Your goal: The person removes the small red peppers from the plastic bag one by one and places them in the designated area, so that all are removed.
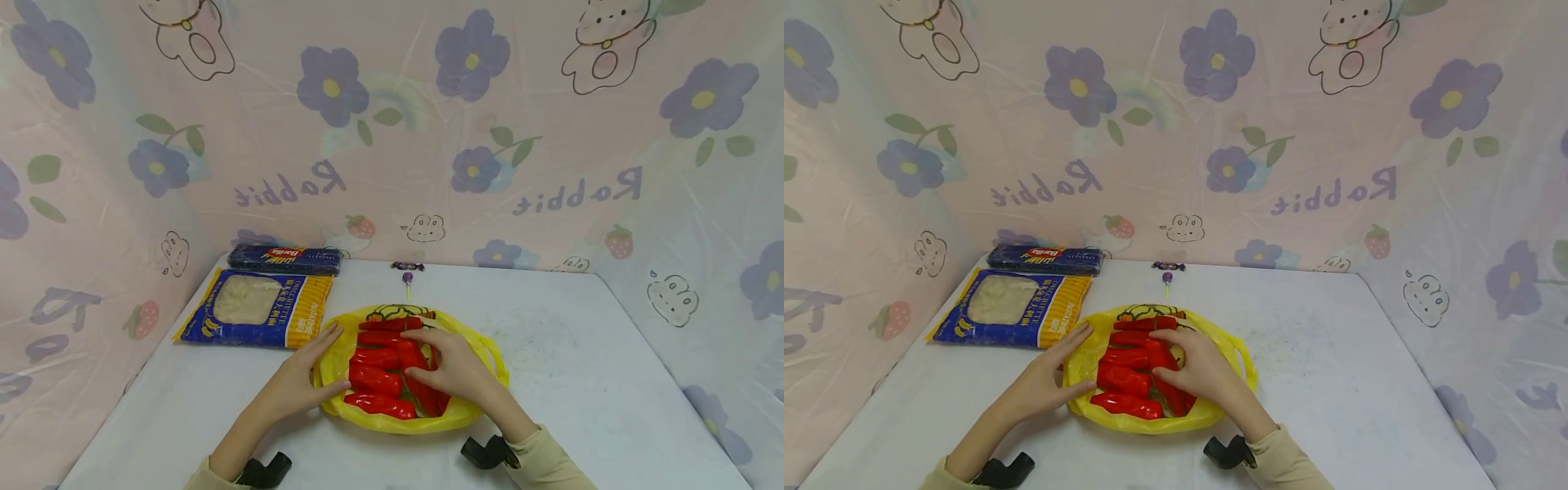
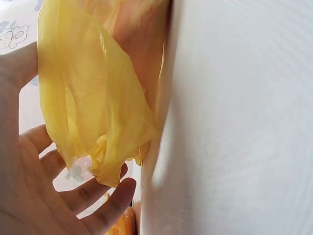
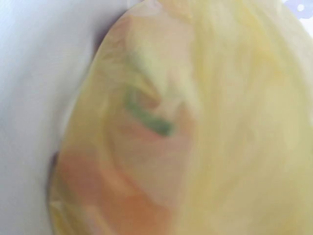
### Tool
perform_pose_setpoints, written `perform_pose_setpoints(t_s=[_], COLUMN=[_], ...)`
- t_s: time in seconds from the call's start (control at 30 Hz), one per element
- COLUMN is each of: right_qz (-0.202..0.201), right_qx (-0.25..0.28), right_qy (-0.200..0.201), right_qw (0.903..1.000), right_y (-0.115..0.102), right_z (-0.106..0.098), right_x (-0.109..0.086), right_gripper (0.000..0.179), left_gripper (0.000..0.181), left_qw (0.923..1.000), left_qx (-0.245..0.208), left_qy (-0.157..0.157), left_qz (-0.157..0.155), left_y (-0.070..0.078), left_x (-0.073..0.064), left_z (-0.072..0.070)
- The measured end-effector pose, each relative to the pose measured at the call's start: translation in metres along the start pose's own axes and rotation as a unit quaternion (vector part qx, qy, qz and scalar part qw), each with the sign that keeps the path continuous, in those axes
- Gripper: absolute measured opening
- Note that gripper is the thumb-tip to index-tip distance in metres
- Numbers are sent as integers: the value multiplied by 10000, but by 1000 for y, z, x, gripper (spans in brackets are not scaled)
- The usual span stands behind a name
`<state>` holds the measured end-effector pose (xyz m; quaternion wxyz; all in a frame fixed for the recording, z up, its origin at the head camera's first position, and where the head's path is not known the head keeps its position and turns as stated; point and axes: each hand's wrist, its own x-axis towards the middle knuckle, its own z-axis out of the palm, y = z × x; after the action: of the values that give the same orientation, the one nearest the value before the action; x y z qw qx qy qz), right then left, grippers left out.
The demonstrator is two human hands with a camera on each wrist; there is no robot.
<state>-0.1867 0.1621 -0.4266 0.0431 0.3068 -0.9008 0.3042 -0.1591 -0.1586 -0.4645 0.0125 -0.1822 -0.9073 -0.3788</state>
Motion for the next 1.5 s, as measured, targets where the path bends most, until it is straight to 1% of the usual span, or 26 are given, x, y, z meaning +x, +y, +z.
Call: perform_pose_setpoints(t_s=[0.2,0.27,0.33,0.47,0.53,0.7,0.83,0.93,1.1,1.27,1.4,1.5], right_qz=[-451,-521,-488,-205,-23,268,391,564,893,1176,1366,1562], right_qx=[93,235,483,1083,1237,1341,1374,1426,1517,1515,1543,1571], right_qy=[482,640,779,1017,1085,1151,1288,1409,1626,1882,2029,2029], right_qw=[9978,9963,9946,9887,9864,9839,9813,9781,9709,9632,9573,9538], right_y=[-7,-9,-11,-13,-13,-11,-8,-3,9,26,43,56], right_z=[-7,-9,-12,-17,-20,-29,-39,-48,-66,-83,-93,-99], right_x=[-1,-1,-1,-2,-3,-4,-5,-5,-7,-9,-9,-7], right_gripper=[57,58,59,57,55,52,52,52,53,55,56,55], left_gripper=[94,94,94,94,94,94,90,88,93,97,96,95], left_qw=[10000,10000,10000,9999,9999,9999,9997,9994,9988,9976,9970,9971], left_qx=[37,37,39,54,50,60,189,289,303,377,489,527], left_qy=[-33,-45,-56,-69,-70,-118,-152,-190,-302,-386,-356,-305], left_qz=[-44,-51,-67,-93,-88,-95,-63,-52,-229,-442,-492,-464], left_y=[-1,-1,-1,-2,-2,-2,-1,-1,2,2,1,0], left_x=[1,1,1,1,2,2,2,2,1,1,-1,-3], left_z=[1,1,1,2,2,2,3,3,1,-3,-8,-12])
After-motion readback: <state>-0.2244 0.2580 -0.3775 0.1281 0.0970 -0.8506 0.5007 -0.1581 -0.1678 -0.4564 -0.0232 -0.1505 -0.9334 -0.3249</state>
